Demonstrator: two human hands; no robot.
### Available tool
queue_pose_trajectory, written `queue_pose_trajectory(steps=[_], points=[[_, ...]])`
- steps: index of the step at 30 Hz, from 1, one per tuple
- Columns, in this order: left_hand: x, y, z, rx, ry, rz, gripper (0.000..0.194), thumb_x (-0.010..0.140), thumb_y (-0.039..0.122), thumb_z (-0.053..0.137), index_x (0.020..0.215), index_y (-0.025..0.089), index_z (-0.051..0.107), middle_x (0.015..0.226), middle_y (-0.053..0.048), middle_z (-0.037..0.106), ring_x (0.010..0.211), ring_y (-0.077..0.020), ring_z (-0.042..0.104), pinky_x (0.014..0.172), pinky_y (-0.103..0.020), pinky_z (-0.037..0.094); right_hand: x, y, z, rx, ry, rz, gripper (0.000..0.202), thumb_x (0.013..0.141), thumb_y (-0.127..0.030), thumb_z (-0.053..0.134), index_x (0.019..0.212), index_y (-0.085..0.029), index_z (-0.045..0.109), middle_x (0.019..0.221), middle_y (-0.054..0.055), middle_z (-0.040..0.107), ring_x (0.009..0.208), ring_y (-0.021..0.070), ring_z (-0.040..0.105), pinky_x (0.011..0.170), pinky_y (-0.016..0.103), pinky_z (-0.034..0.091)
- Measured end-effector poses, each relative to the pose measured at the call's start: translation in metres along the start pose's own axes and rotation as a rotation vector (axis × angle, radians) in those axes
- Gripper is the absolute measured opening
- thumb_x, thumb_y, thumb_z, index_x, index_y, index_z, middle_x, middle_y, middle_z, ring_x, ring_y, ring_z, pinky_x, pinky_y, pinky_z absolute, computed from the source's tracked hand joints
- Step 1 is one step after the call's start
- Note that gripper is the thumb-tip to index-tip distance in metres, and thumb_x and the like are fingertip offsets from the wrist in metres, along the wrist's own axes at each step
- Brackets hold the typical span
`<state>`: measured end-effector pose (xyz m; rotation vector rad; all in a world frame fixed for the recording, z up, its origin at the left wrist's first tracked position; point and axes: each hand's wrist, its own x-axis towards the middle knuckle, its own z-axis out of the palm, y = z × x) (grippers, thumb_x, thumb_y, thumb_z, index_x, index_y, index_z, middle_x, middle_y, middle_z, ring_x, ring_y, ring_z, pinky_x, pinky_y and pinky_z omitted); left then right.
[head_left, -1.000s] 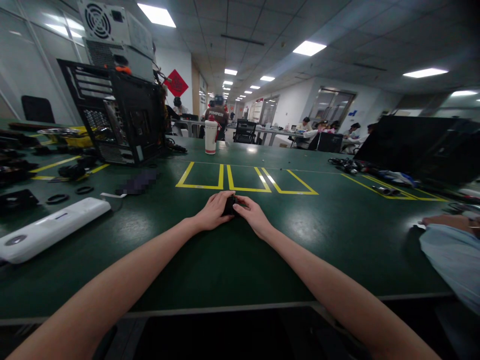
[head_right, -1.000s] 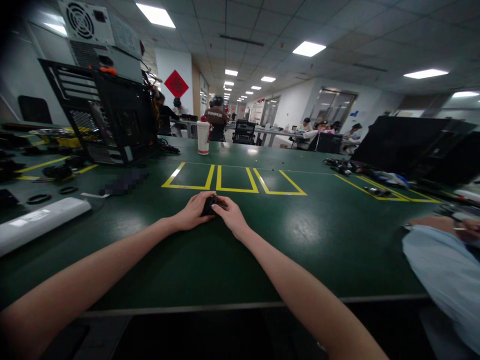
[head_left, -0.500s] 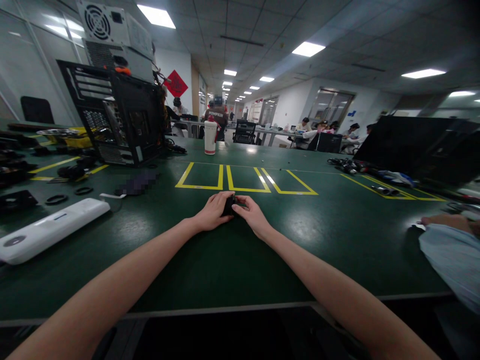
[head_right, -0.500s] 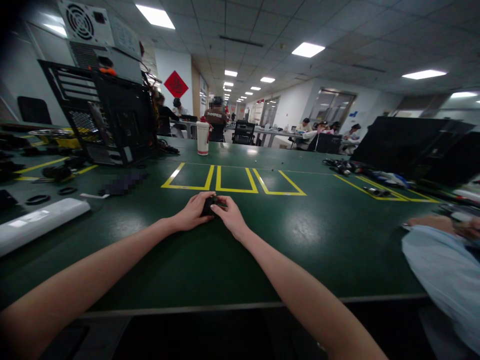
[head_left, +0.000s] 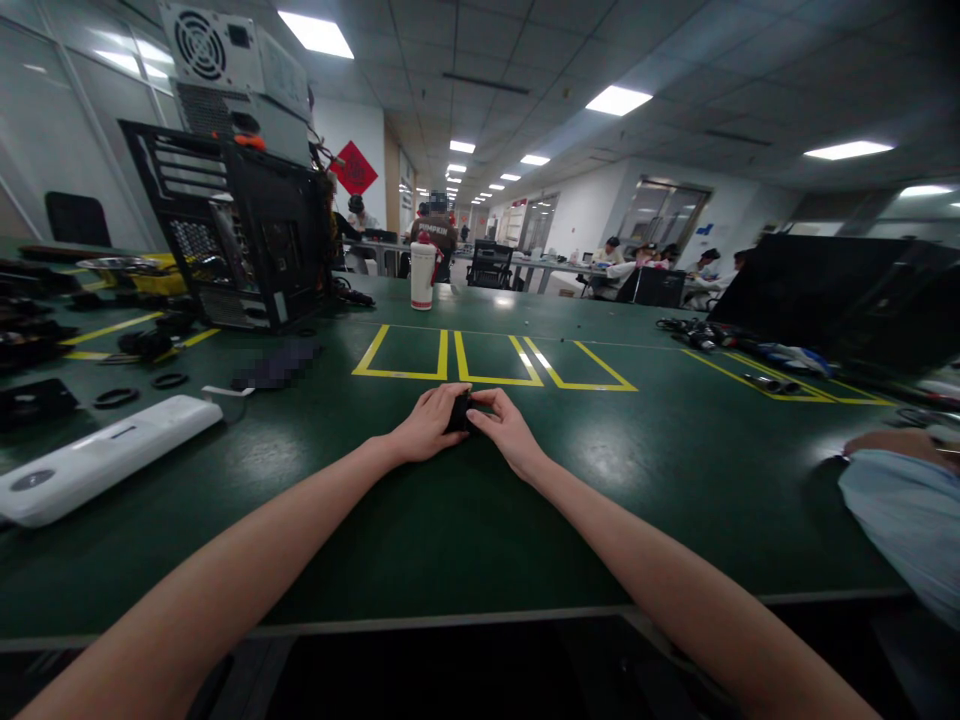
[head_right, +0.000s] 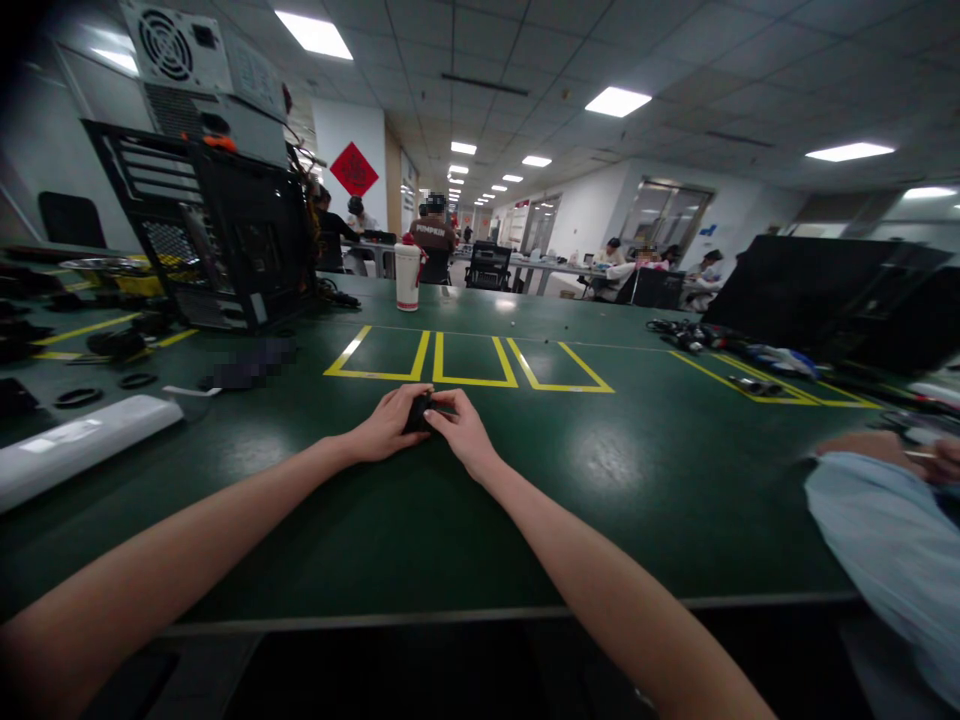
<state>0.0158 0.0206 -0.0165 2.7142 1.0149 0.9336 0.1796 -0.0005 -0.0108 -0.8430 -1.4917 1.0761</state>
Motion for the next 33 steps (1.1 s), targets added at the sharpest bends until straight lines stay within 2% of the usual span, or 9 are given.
queue_pose_trajectory(steps=[6, 10, 15, 23, 27, 33], points=[[-0.0009, 0.0002, -0.0013, -0.009, 0.002, 0.009, 0.064, 0.073, 0.025, 0.056, 0.125, 0.022, 0.020, 0.123, -0.009, 0.038, 0.117, -0.0239, 0.036, 0.100, -0.045, 0.026, -0.0006, -0.0025, -0.0004, 0.000, -0.052, 0.104, 0.032, 0.069, -0.023, 0.059, 0.100, -0.020, 0.052, 0.107, 0.004, 0.054, 0.099, 0.0161, 0.052, 0.092, 0.035, 0.037], [-0.0012, 0.0007, -0.0022, -0.015, 0.002, 0.012, 0.063, 0.073, 0.025, 0.056, 0.124, 0.022, 0.020, 0.123, -0.009, 0.038, 0.117, -0.0237, 0.036, 0.100, -0.046, 0.026, -0.0029, -0.0043, 0.0015, 0.030, -0.046, 0.063, 0.030, 0.067, -0.023, 0.062, 0.095, -0.021, 0.051, 0.104, 0.001, 0.053, 0.095, 0.0148, 0.054, 0.090, 0.034, 0.039], [-0.0006, 0.0010, -0.0008, -0.005, 0.012, 0.009, 0.062, 0.072, 0.025, 0.057, 0.123, 0.022, 0.022, 0.123, -0.009, 0.038, 0.116, -0.0233, 0.036, 0.100, -0.044, 0.026, -0.0021, -0.0013, 0.0018, -0.002, -0.027, 0.067, 0.021, 0.071, -0.027, 0.057, 0.090, -0.022, 0.050, 0.097, 0.000, 0.054, 0.088, 0.0129, 0.055, 0.088, 0.035, 0.041], [-0.0005, 0.0015, -0.0013, -0.007, 0.014, 0.017, 0.062, 0.072, 0.024, 0.056, 0.123, 0.022, 0.021, 0.123, -0.009, 0.038, 0.116, -0.0233, 0.037, 0.100, -0.044, 0.026, -0.0001, 0.0015, -0.0007, -0.039, -0.044, 0.079, 0.033, 0.071, -0.026, 0.057, 0.103, -0.022, 0.050, 0.111, 0.004, 0.052, 0.100, 0.0157, 0.052, 0.092, 0.036, 0.037], [-0.0006, 0.0019, -0.0025, -0.014, 0.010, 0.019, 0.062, 0.072, 0.024, 0.056, 0.124, 0.022, 0.021, 0.124, -0.009, 0.038, 0.117, -0.0237, 0.036, 0.099, -0.045, 0.027, -0.0016, 0.0014, 0.0005, 0.000, -0.043, 0.038, 0.031, 0.067, -0.026, 0.061, 0.096, -0.022, 0.050, 0.105, 0.001, 0.053, 0.096, 0.0148, 0.053, 0.091, 0.034, 0.039], [-0.0010, 0.0019, -0.0026, -0.016, 0.005, 0.008, 0.063, 0.072, 0.024, 0.056, 0.123, 0.023, 0.021, 0.123, -0.009, 0.038, 0.117, -0.0236, 0.036, 0.099, -0.045, 0.026, -0.0022, 0.0009, 0.0004, -0.022, -0.035, 0.043, 0.023, 0.071, -0.030, 0.057, 0.092, -0.022, 0.051, 0.098, 0.000, 0.054, 0.092, 0.0139, 0.053, 0.087, 0.035, 0.041]])
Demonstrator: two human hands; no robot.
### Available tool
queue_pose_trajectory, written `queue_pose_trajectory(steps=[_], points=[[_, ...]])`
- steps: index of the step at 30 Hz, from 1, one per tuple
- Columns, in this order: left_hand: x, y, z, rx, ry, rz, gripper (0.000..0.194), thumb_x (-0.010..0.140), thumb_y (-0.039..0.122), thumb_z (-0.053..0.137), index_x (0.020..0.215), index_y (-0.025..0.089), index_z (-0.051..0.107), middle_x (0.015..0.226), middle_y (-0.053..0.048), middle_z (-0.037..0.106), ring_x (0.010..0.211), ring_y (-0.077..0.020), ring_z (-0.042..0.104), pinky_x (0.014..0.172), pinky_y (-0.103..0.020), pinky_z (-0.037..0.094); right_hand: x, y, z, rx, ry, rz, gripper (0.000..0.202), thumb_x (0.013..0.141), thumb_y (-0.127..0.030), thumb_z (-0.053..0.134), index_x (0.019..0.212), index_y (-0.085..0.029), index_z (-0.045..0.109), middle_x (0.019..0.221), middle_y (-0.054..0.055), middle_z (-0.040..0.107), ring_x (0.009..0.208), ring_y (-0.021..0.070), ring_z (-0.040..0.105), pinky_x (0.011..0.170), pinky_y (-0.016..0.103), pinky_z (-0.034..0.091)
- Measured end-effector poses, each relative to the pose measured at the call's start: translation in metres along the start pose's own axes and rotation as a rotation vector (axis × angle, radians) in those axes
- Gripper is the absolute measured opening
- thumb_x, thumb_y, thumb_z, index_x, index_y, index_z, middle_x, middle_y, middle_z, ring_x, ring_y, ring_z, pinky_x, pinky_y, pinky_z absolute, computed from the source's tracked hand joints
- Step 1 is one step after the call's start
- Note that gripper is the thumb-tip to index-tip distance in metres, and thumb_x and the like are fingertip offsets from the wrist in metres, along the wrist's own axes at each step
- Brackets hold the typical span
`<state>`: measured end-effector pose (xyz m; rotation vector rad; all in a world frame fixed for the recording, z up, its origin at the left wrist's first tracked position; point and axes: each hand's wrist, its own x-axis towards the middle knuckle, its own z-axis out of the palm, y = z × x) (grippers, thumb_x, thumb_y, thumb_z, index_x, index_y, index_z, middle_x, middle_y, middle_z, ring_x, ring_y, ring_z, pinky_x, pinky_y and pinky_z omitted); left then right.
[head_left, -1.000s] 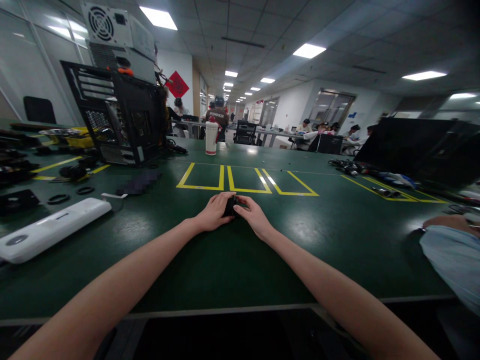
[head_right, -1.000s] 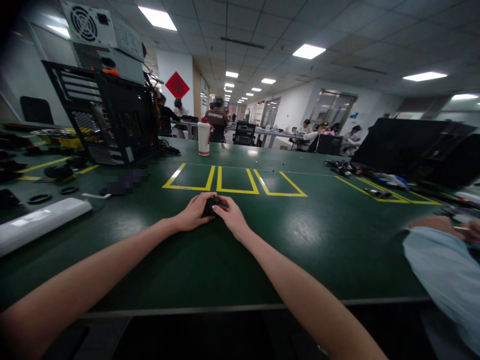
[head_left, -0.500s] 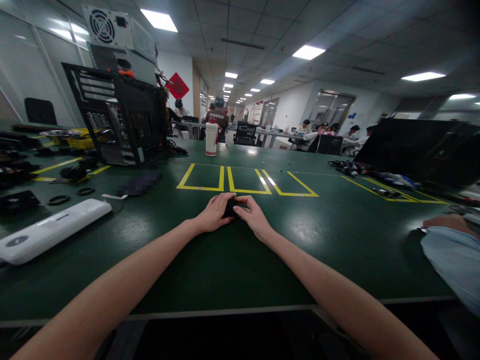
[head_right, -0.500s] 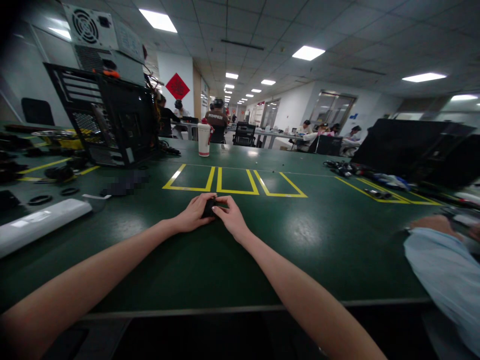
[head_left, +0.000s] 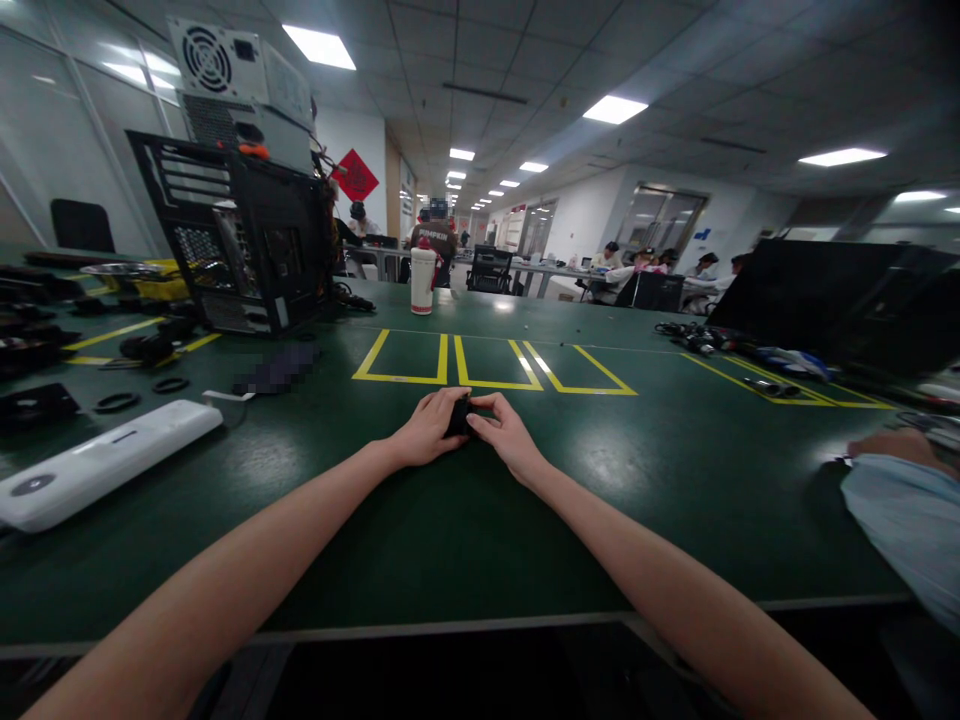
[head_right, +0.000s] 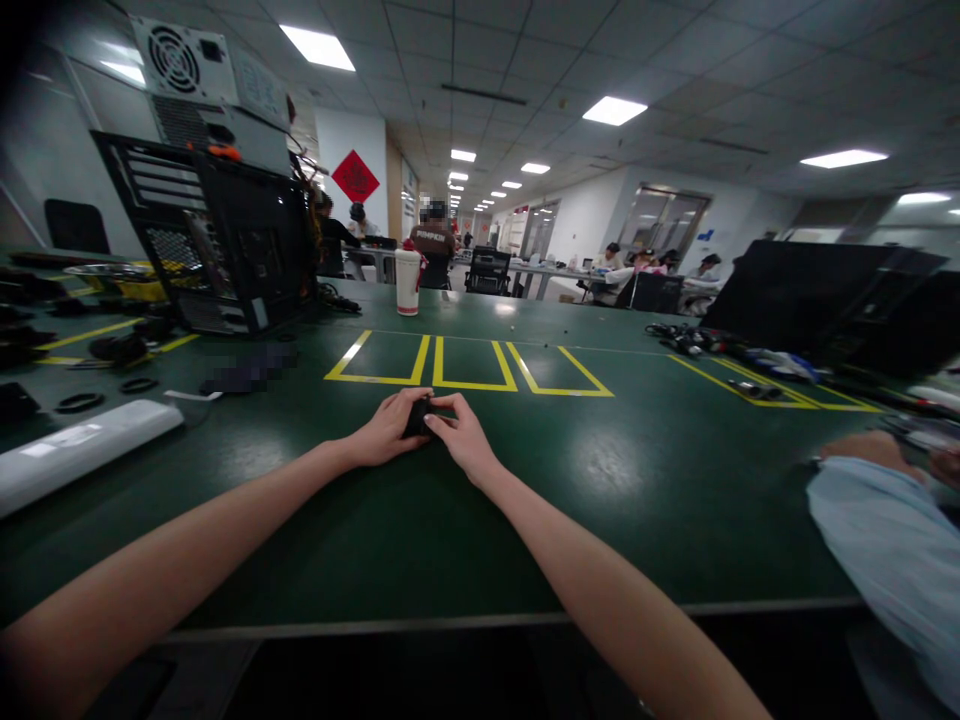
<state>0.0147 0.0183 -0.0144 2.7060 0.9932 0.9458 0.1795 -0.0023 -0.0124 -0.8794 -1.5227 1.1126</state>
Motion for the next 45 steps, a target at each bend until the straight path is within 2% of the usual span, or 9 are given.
queue_pose_trajectory(steps=[5, 11, 16, 25, 30, 36, 42, 45], points=[[0.0002, 0.0000, -0.0002, -0.001, -0.004, -0.005, 0.063, 0.072, 0.024, 0.056, 0.124, 0.022, 0.021, 0.123, -0.009, 0.039, 0.117, -0.0239, 0.036, 0.100, -0.045, 0.026, 0.0013, -0.0024, -0.0020, -0.024, 0.008, 0.056, 0.033, 0.069, -0.028, 0.059, 0.101, -0.023, 0.052, 0.109, 0.003, 0.052, 0.096, 0.0155, 0.052, 0.088, 0.035, 0.040], [0.0006, 0.0007, -0.0003, -0.009, -0.004, -0.003, 0.063, 0.072, 0.024, 0.057, 0.124, 0.022, 0.022, 0.123, -0.009, 0.039, 0.117, -0.0239, 0.037, 0.100, -0.046, 0.026, 0.0008, -0.0031, -0.0008, 0.012, -0.015, 0.019, 0.031, 0.068, -0.027, 0.061, 0.097, -0.021, 0.051, 0.103, 0.002, 0.053, 0.094, 0.0146, 0.054, 0.088, 0.033, 0.040], [0.0007, -0.0005, 0.0011, -0.004, -0.001, -0.006, 0.064, 0.071, 0.024, 0.057, 0.124, 0.022, 0.021, 0.124, -0.009, 0.038, 0.117, -0.0238, 0.036, 0.100, -0.046, 0.026, -0.0001, -0.0004, -0.0011, -0.020, -0.002, -0.002, 0.024, 0.073, -0.032, 0.055, 0.094, -0.022, 0.050, 0.099, 0.001, 0.053, 0.090, 0.0131, 0.054, 0.086, 0.032, 0.041], [0.0008, 0.0004, 0.0002, -0.005, -0.012, -0.015, 0.064, 0.072, 0.025, 0.057, 0.124, 0.023, 0.020, 0.123, -0.009, 0.039, 0.117, -0.0236, 0.036, 0.100, -0.046, 0.025, 0.0022, -0.0015, -0.0042, -0.031, -0.014, 0.053, 0.033, 0.070, -0.030, 0.058, 0.101, -0.021, 0.052, 0.108, 0.004, 0.053, 0.096, 0.0158, 0.052, 0.090, 0.036, 0.039], [0.0006, 0.0007, 0.0000, -0.004, -0.013, -0.013, 0.064, 0.072, 0.024, 0.057, 0.124, 0.022, 0.020, 0.124, -0.009, 0.038, 0.118, -0.0241, 0.036, 0.100, -0.046, 0.026, 0.0010, -0.0035, -0.0020, 0.026, -0.028, 0.020, 0.031, 0.066, -0.026, 0.063, 0.095, -0.021, 0.051, 0.104, 0.001, 0.053, 0.096, 0.0149, 0.053, 0.090, 0.034, 0.040], [0.0009, 0.0000, 0.0005, -0.008, -0.014, -0.006, 0.064, 0.072, 0.024, 0.057, 0.124, 0.022, 0.021, 0.125, -0.010, 0.037, 0.119, -0.0245, 0.034, 0.100, -0.047, 0.025, 0.0000, -0.0012, -0.0026, 0.019, -0.020, 0.011, 0.025, 0.070, -0.030, 0.058, 0.092, -0.022, 0.050, 0.100, 0.001, 0.054, 0.090, 0.0135, 0.054, 0.087, 0.034, 0.041], [0.0006, -0.0005, 0.0007, -0.008, -0.007, -0.013, 0.064, 0.071, 0.024, 0.057, 0.124, 0.022, 0.021, 0.123, -0.009, 0.039, 0.117, -0.0241, 0.036, 0.100, -0.046, 0.026, 0.0013, -0.0039, -0.0037, -0.006, -0.012, 0.053, 0.033, 0.068, -0.027, 0.060, 0.100, -0.022, 0.051, 0.107, 0.003, 0.052, 0.094, 0.0152, 0.054, 0.089, 0.035, 0.039], [0.0005, 0.0007, -0.0004, -0.015, -0.007, -0.014, 0.063, 0.072, 0.025, 0.057, 0.124, 0.022, 0.022, 0.122, -0.009, 0.040, 0.116, -0.0247, 0.037, 0.099, -0.047, 0.026, 0.0014, -0.0053, -0.0027, 0.033, -0.027, 0.066, 0.035, 0.064, -0.025, 0.064, 0.097, -0.021, 0.052, 0.106, 0.003, 0.053, 0.095, 0.0157, 0.054, 0.091, 0.036, 0.038]])
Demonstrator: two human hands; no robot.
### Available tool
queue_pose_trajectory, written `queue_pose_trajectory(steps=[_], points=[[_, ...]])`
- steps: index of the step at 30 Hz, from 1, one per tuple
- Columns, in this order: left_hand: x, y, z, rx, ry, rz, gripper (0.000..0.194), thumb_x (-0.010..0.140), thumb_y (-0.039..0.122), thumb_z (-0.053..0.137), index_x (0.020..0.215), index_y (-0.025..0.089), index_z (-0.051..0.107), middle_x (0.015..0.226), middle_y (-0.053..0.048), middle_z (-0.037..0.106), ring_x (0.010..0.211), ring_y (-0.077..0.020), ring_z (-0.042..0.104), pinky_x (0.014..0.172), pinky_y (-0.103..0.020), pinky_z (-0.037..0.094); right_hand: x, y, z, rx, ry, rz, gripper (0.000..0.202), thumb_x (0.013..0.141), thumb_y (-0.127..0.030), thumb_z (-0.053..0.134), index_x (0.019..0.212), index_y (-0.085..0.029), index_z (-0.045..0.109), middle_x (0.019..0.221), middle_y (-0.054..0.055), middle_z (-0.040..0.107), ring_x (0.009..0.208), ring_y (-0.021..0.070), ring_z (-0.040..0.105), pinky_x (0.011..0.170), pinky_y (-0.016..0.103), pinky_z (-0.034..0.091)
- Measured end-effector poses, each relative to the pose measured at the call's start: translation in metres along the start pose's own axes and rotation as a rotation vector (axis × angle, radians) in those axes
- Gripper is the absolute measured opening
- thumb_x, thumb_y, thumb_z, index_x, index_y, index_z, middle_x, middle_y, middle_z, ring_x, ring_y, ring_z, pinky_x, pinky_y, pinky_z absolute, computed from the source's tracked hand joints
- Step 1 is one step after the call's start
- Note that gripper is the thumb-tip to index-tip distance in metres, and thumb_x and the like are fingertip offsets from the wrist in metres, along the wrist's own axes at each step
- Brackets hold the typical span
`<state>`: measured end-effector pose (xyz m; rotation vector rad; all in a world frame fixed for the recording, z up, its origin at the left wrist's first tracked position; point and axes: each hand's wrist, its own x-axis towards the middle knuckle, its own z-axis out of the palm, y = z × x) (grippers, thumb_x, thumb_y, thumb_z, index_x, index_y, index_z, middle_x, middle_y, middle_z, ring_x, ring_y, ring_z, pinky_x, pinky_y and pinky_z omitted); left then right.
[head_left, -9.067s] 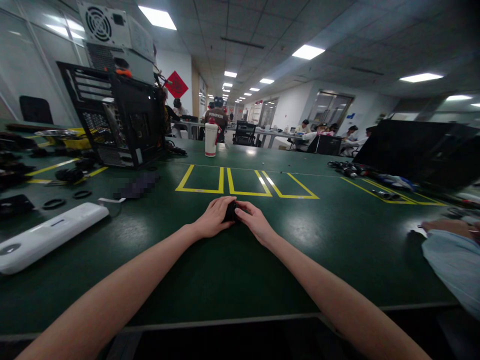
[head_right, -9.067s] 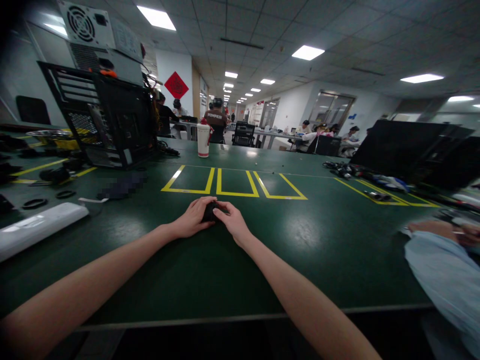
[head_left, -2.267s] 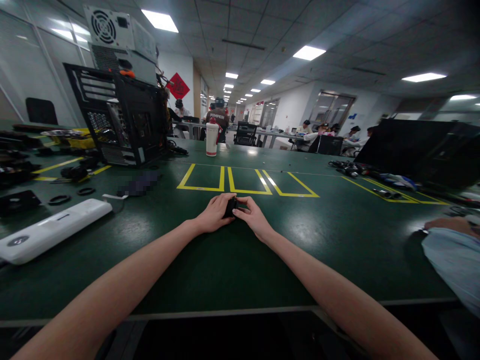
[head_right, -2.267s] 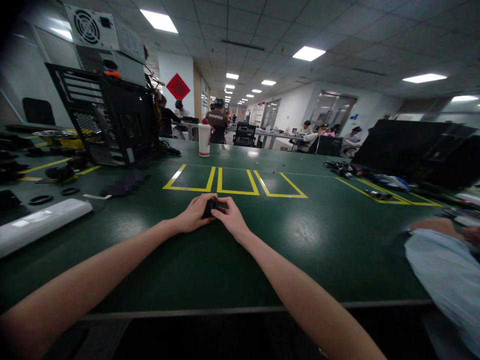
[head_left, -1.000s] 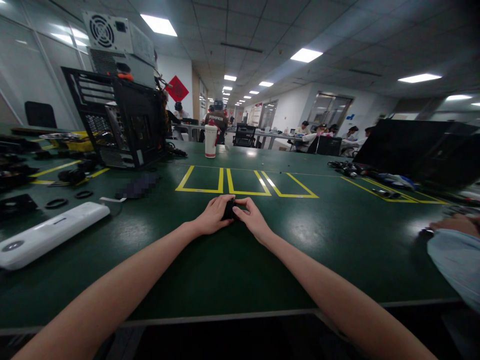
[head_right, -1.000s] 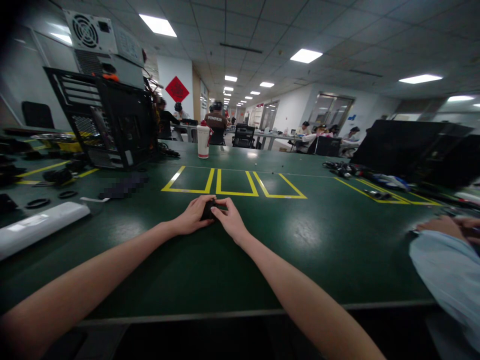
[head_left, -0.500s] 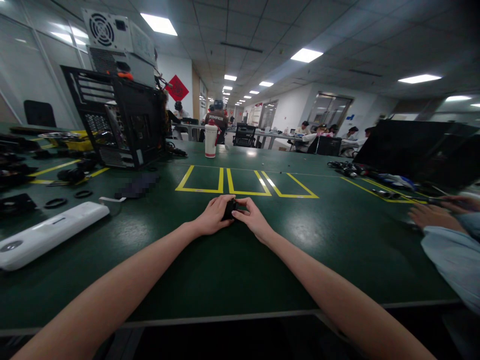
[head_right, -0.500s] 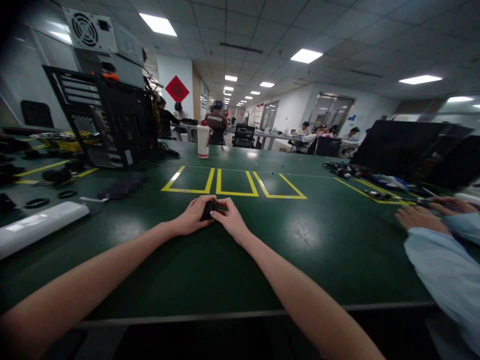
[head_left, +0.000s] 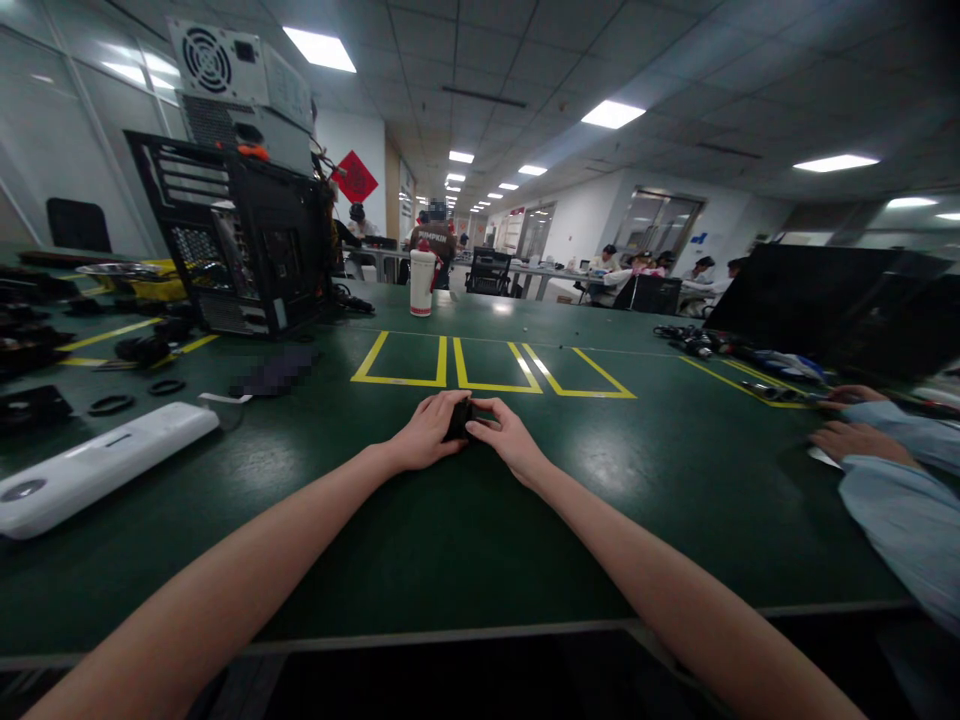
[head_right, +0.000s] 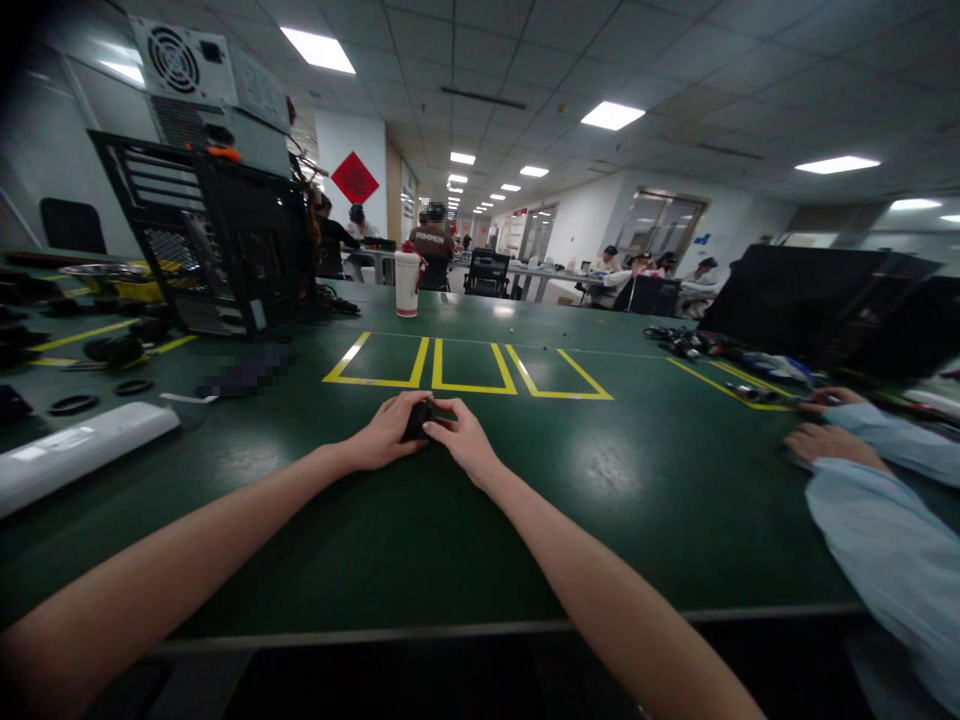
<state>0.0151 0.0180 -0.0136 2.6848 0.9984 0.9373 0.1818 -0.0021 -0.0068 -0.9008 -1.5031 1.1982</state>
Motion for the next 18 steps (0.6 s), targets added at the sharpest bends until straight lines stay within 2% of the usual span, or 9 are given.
queue_pose_trajectory(steps=[4, 8, 15, 18], points=[[0.0002, 0.0011, -0.0005, -0.011, -0.001, -0.003, 0.063, 0.071, 0.024, 0.057, 0.123, 0.023, 0.022, 0.123, -0.009, 0.039, 0.117, -0.0245, 0.037, 0.099, -0.047, 0.026, -0.0006, 0.0026, 0.0003, 0.004, 0.010, -0.047, 0.030, 0.066, -0.028, 0.062, 0.093, -0.022, 0.051, 0.101, 0.000, 0.054, 0.095, 0.0144, 0.053, 0.090, 0.034, 0.040], [0.0003, 0.0006, 0.0003, -0.008, -0.002, -0.003, 0.063, 0.071, 0.024, 0.058, 0.123, 0.023, 0.022, 0.124, -0.009, 0.038, 0.119, -0.0242, 0.035, 0.100, -0.046, 0.026, -0.0009, 0.0056, -0.0010, -0.020, 0.012, -0.025, 0.024, 0.071, -0.033, 0.057, 0.092, -0.024, 0.051, 0.098, 0.000, 0.054, 0.087, 0.0134, 0.054, 0.083, 0.034, 0.044], [0.0004, -0.0007, 0.0006, -0.010, 0.002, 0.001, 0.064, 0.071, 0.025, 0.058, 0.124, 0.022, 0.021, 0.122, -0.009, 0.040, 0.117, -0.0242, 0.037, 0.100, -0.047, 0.025, 0.0014, 0.0043, -0.0025, -0.040, 0.011, 0.015, 0.034, 0.071, -0.032, 0.058, 0.102, -0.022, 0.051, 0.109, 0.004, 0.052, 0.095, 0.0162, 0.053, 0.087, 0.036, 0.041], [0.0005, -0.0009, 0.0009, -0.007, 0.005, 0.002, 0.064, 0.071, 0.025, 0.058, 0.124, 0.023, 0.022, 0.122, -0.009, 0.039, 0.116, -0.0243, 0.037, 0.100, -0.047, 0.026, 0.0014, 0.0026, -0.0021, -0.014, -0.004, 0.006, 0.035, 0.067, -0.028, 0.062, 0.100, -0.021, 0.052, 0.107, 0.003, 0.053, 0.093, 0.0155, 0.054, 0.088, 0.035, 0.040]])
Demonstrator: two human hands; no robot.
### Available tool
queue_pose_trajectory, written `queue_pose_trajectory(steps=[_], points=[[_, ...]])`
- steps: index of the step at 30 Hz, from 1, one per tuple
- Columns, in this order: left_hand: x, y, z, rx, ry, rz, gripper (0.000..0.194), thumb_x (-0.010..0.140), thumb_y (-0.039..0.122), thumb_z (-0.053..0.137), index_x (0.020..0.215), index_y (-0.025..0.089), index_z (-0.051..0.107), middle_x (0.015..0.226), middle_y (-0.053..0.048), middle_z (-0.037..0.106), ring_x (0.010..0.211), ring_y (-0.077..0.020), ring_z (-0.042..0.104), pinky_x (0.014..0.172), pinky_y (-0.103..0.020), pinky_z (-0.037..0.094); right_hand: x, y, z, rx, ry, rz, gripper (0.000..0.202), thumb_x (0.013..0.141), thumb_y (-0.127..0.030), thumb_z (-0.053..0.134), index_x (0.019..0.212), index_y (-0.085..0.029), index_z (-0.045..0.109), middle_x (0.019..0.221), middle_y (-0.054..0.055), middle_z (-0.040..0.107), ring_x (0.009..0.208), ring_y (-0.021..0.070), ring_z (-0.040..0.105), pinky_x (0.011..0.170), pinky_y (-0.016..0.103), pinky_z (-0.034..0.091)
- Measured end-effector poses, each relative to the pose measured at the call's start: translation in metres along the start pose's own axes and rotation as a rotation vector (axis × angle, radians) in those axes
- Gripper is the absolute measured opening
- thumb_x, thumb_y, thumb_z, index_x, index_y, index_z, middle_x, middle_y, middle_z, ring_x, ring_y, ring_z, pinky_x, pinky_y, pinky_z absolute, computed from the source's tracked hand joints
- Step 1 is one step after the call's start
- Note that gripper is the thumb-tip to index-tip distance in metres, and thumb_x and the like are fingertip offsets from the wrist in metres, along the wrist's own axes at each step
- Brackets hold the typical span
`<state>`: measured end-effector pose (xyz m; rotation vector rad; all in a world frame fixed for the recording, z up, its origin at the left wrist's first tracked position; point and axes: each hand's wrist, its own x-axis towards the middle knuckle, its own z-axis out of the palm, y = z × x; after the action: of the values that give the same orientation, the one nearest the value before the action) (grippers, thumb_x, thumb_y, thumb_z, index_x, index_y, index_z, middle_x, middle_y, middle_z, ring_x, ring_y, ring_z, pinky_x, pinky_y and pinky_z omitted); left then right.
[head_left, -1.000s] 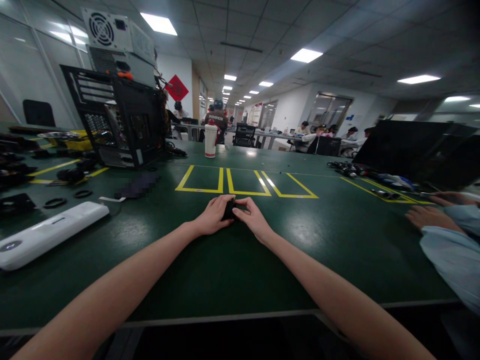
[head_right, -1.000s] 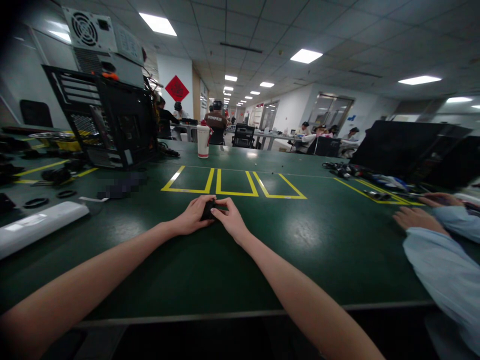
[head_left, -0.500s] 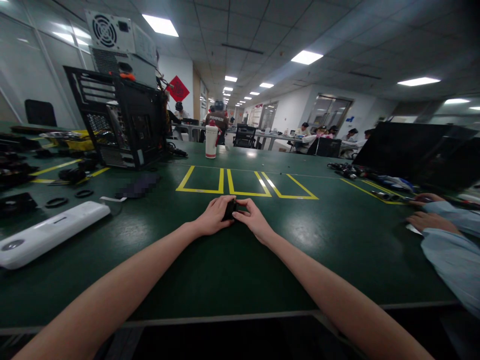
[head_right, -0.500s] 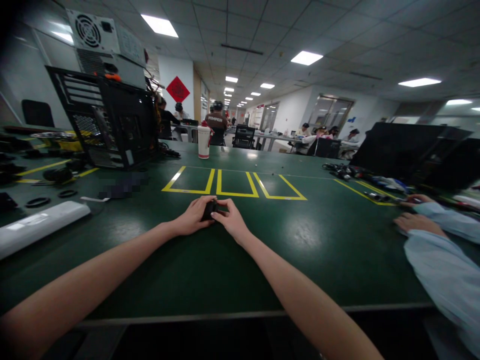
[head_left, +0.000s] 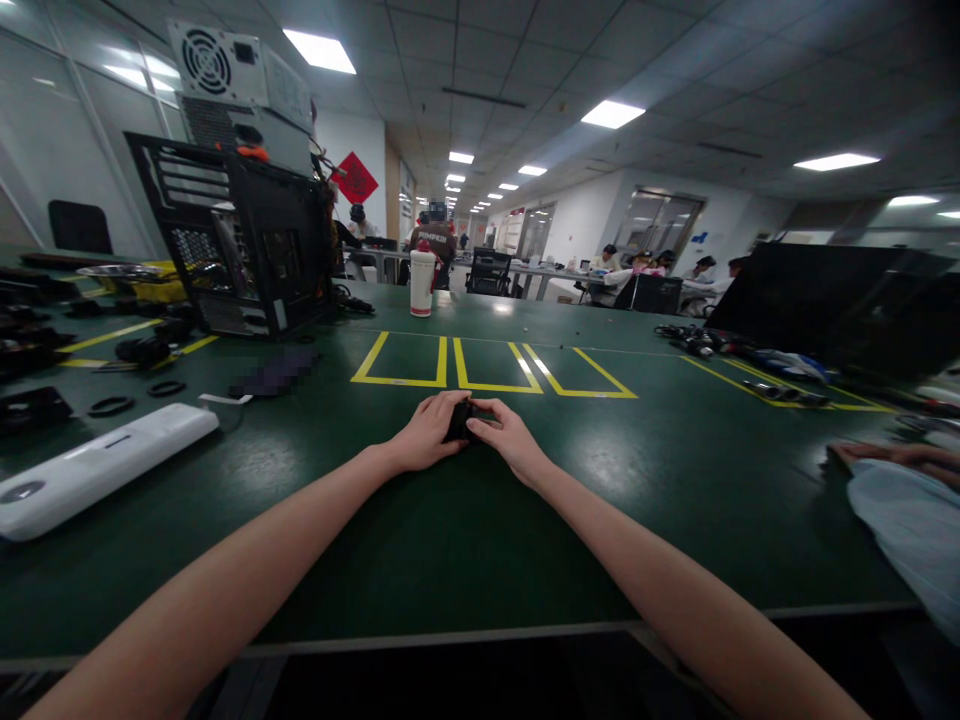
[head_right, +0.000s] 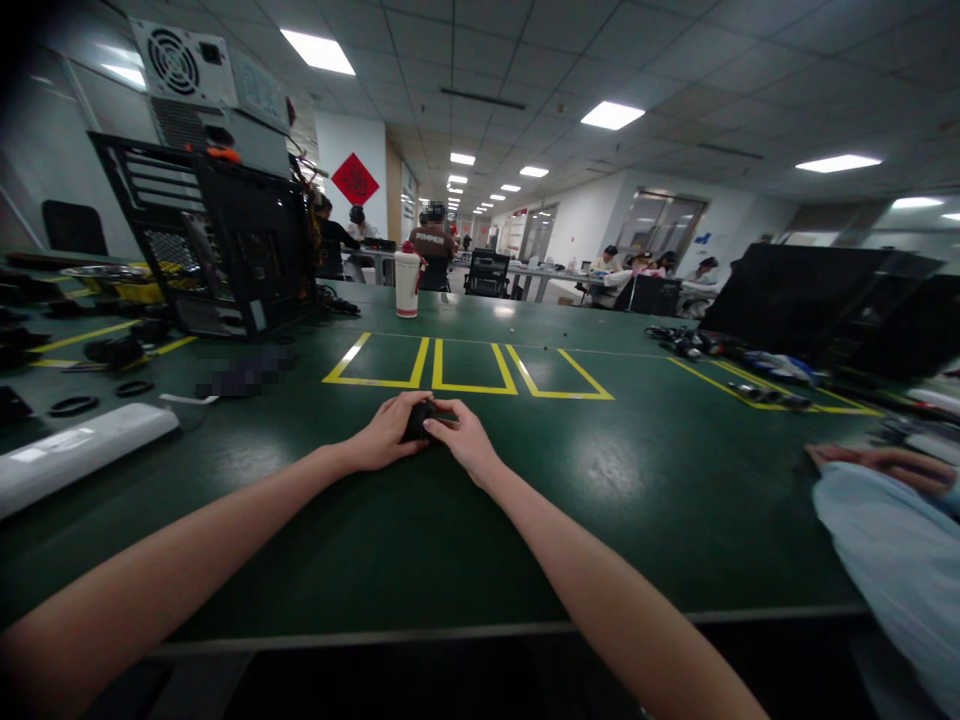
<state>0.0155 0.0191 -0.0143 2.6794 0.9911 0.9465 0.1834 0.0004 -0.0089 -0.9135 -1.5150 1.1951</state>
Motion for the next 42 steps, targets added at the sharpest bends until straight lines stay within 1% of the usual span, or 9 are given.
queue_pose_trajectory(steps=[3, 6, 9, 15, 20, 23, 31, 36, 42], points=[[0.000, 0.000, 0.000, 0.002, -0.001, 0.003, 0.063, 0.072, 0.025, 0.057, 0.124, 0.022, 0.022, 0.122, -0.009, 0.039, 0.117, -0.0241, 0.037, 0.100, -0.046, 0.026, -0.001, -0.001, 0.001, 0.028, 0.002, -0.038, 0.031, 0.066, -0.027, 0.063, 0.094, -0.022, 0.052, 0.103, 0.001, 0.053, 0.093, 0.0145, 0.054, 0.088, 0.034, 0.041], [0.000, -0.001, 0.000, 0.000, -0.002, 0.004, 0.063, 0.071, 0.025, 0.058, 0.124, 0.022, 0.022, 0.123, -0.009, 0.039, 0.117, -0.0240, 0.036, 0.100, -0.045, 0.025, -0.002, 0.000, 0.001, 0.016, 0.010, -0.041, 0.024, 0.070, -0.032, 0.059, 0.092, -0.022, 0.052, 0.098, 0.001, 0.054, 0.088, 0.0136, 0.055, 0.084, 0.034, 0.043], [0.000, -0.001, 0.000, 0.003, -0.002, 0.002, 0.063, 0.071, 0.025, 0.058, 0.123, 0.021, 0.022, 0.123, -0.009, 0.039, 0.117, -0.0240, 0.036, 0.100, -0.045, 0.025, -0.001, 0.002, 0.000, 0.008, 0.007, -0.032, 0.025, 0.070, -0.033, 0.059, 0.091, -0.022, 0.052, 0.097, 0.000, 0.054, 0.084, 0.0128, 0.055, 0.080, 0.033, 0.044], [0.000, 0.000, 0.000, 0.018, -0.006, 0.006, 0.063, 0.072, 0.025, 0.057, 0.124, 0.021, 0.021, 0.123, -0.010, 0.039, 0.117, -0.0238, 0.036, 0.100, -0.044, 0.025, 0.002, 0.001, -0.001, 0.013, 0.013, 0.016, 0.035, 0.069, -0.028, 0.060, 0.102, -0.021, 0.052, 0.108, 0.004, 0.053, 0.090, 0.0138, 0.054, 0.085, 0.033, 0.042], [0.000, -0.001, 0.000, 0.023, -0.012, 0.007, 0.063, 0.072, 0.026, 0.056, 0.124, 0.021, 0.021, 0.123, -0.010, 0.038, 0.117, -0.0239, 0.036, 0.100, -0.045, 0.026, -0.001, -0.001, 0.001, 0.030, 0.011, -0.014, 0.033, 0.064, -0.024, 0.064, 0.093, -0.020, 0.051, 0.101, 0.001, 0.054, 0.090, 0.0136, 0.056, 0.086, 0.032, 0.042], [-0.001, -0.002, 0.000, 0.026, -0.013, 0.007, 0.064, 0.072, 0.026, 0.057, 0.124, 0.020, 0.021, 0.124, -0.010, 0.037, 0.118, -0.0241, 0.035, 0.100, -0.044, 0.026, -0.003, 0.000, 0.001, 0.023, 0.018, -0.029, 0.030, 0.064, -0.027, 0.064, 0.090, -0.019, 0.050, 0.097, 0.001, 0.055, 0.087, 0.0129, 0.056, 0.085, 0.032, 0.042], [-0.001, 0.000, -0.002, 0.022, -0.022, 0.001, 0.064, 0.072, 0.025, 0.056, 0.125, 0.020, 0.020, 0.126, -0.010, 0.036, 0.119, -0.0241, 0.033, 0.101, -0.044, 0.024, -0.004, -0.001, 0.001, -0.018, 0.010, -0.028, 0.028, 0.066, -0.023, 0.060, 0.091, -0.018, 0.048, 0.098, 0.002, 0.055, 0.092, 0.0139, 0.055, 0.088, 0.033, 0.041], [0.001, 0.001, -0.001, 0.001, -0.024, -0.036, 0.064, 0.072, 0.026, 0.057, 0.125, 0.020, 0.022, 0.125, -0.011, 0.037, 0.118, -0.0253, 0.035, 0.100, -0.045, 0.023, 0.001, 0.010, -0.003, -0.226, 0.131, -0.044, 0.035, 0.064, -0.015, 0.053, 0.098, -0.018, 0.049, 0.102, 0.004, 0.055, 0.100, 0.0157, 0.052, 0.094, 0.034, 0.036], [0.003, -0.007, 0.000, -0.062, -0.037, -0.168, 0.065, 0.071, 0.031, 0.058, 0.125, 0.019, 0.023, 0.125, -0.012, 0.039, 0.117, -0.0276, 0.037, 0.097, -0.048, 0.027, 0.002, 0.016, -0.014, -0.539, 0.195, -0.009, 0.040, 0.066, -0.021, 0.051, 0.106, -0.018, 0.047, 0.112, 0.006, 0.051, 0.107, 0.0181, 0.047, 0.097, 0.037, 0.032]])
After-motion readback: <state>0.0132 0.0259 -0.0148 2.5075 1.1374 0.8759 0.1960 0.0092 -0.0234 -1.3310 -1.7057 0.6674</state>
